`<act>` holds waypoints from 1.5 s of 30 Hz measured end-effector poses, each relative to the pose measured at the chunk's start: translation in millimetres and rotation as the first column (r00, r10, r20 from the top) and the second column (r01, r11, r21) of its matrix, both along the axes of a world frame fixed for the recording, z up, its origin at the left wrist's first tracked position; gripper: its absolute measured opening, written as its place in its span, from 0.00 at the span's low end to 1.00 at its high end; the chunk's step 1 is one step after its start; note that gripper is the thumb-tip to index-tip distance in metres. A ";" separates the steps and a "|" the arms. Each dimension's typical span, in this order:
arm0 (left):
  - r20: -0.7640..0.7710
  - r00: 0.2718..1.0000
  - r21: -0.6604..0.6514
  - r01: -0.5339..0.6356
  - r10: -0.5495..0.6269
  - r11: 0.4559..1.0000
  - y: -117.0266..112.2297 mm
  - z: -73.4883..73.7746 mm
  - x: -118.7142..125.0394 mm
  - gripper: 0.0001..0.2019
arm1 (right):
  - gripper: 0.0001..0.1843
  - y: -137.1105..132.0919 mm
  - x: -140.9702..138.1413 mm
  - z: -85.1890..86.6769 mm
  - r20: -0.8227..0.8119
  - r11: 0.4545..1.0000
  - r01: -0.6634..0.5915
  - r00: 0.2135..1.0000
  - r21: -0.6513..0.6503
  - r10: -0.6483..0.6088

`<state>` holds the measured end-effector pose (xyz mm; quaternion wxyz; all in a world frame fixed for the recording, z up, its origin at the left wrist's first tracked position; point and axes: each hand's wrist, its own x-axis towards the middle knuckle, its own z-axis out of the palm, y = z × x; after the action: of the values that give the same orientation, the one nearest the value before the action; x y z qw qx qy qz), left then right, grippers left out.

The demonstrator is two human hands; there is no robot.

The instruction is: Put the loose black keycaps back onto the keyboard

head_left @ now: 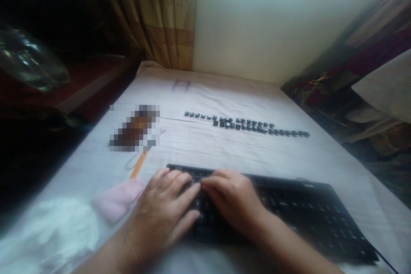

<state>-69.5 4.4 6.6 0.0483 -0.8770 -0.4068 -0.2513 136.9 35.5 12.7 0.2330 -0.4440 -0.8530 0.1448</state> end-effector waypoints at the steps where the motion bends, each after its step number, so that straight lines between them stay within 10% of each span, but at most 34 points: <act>1: 0.013 1.000 0.007 0.001 -0.001 1.000 -0.5 -0.6 -0.4 0.15 | 0.10 1.4 1.9 0.3 -0.073 0.998 0.005 0.997 -0.055 -0.009; 8: 0.114 0.992 -0.012 0.048 -0.046 0.999 0.0 -6.1 -9.3 0.14 | 0.09 15.1 23.6 13.7 -0.223 0.959 0.043 0.969 -0.281 -0.109; 22: 0.258 0.966 0.016 0.027 -0.030 1.000 12.2 -13.1 -27.7 0.13 | 0.13 114.1 41.0 20.4 0.335 0.931 0.333 0.869 0.152 -0.365; 31: 0.275 0.960 0.176 0.014 -0.063 0.984 24.6 -34.3 -33.2 0.14 | 0.12 153.9 24.5 12.4 0.438 0.948 0.265 0.841 0.178 -0.318; 45: 0.376 0.927 -0.138 0.046 0.009 0.989 13.0 -21.1 -24.9 0.12 | 0.12 165.0 13.4 7.1 0.474 0.953 0.263 0.827 0.151 -0.303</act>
<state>-94.4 17.4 -14.5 -0.0962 -0.8177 -0.4172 -0.3847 150.3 200.5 19.8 0.0447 -0.5779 -0.8138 -0.0432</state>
